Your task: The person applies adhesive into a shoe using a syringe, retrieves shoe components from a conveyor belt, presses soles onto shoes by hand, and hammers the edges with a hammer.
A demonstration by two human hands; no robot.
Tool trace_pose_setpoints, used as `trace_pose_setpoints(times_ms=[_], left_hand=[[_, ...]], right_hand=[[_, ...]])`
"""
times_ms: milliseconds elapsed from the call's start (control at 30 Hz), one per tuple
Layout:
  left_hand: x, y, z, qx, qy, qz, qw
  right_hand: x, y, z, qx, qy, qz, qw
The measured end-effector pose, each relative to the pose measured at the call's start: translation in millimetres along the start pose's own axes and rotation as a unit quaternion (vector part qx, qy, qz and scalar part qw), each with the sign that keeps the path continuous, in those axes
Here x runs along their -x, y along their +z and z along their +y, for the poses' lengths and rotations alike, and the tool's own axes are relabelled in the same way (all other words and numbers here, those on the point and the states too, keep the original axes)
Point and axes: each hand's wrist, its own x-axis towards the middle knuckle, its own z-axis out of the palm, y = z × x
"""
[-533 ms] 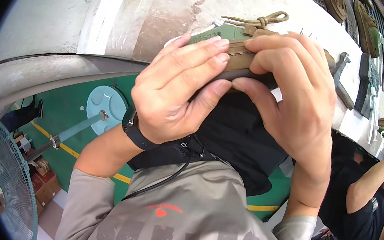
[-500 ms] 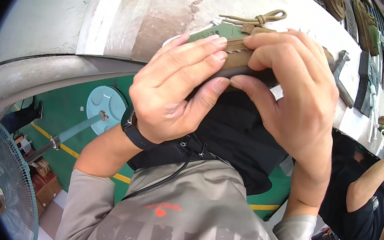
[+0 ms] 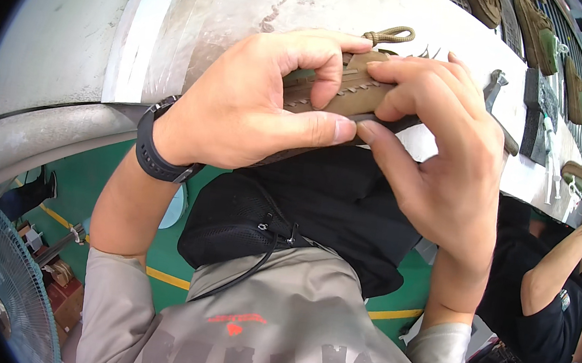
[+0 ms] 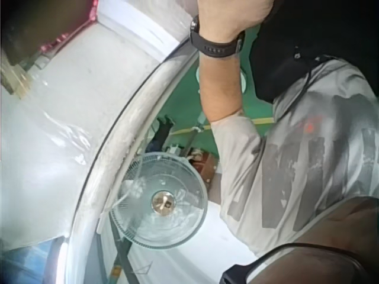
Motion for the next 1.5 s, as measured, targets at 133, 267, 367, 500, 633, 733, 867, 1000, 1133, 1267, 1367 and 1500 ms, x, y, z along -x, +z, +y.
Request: trace_pose_setpoints(times_ms=[133,267,367,500,633,733,867,1000,1133,1267,1367,1500], left_hand=[[1,13,-2,0.055,-0.026,0.049,0.997],[6,61,8,-0.065,-0.011,0.184,0.981],[-1,66,7,-0.105,0.018,0.163,0.981],[-7,57,8,-0.186,0.042,0.103,0.976],[-9,57,8,-0.195,0.053,0.097,0.975],[-9,59,7,-0.198,0.048,0.098,0.974],[-11,58,9,-0.199,0.050,0.099,0.974],[-12,60,8,-0.200,0.053,0.100,0.973],[-12,63,7,-0.197,0.060,0.119,0.971],[-11,61,8,-0.211,0.056,0.104,0.970],[-10,61,6,-0.209,0.058,0.103,0.971],[-10,61,4,-0.196,0.058,0.103,0.973]], right_hand=[[-8,-11,1,0.015,0.067,-0.032,0.997],[1,-5,90,-0.144,0.060,0.116,0.981],[3,10,94,-0.304,0.202,0.239,0.900],[-4,24,85,-0.395,0.256,0.237,0.850],[-3,30,83,-0.398,0.246,0.253,0.847],[-4,27,81,-0.406,0.246,0.260,0.841],[-3,25,84,-0.384,0.227,0.248,0.860],[-3,29,82,-0.384,0.204,0.268,0.860],[0,29,81,-0.396,0.200,0.260,0.858],[4,31,80,-0.405,0.189,0.249,0.859],[7,39,84,-0.408,0.181,0.250,0.859],[8,50,80,-0.388,0.169,0.279,0.862]])
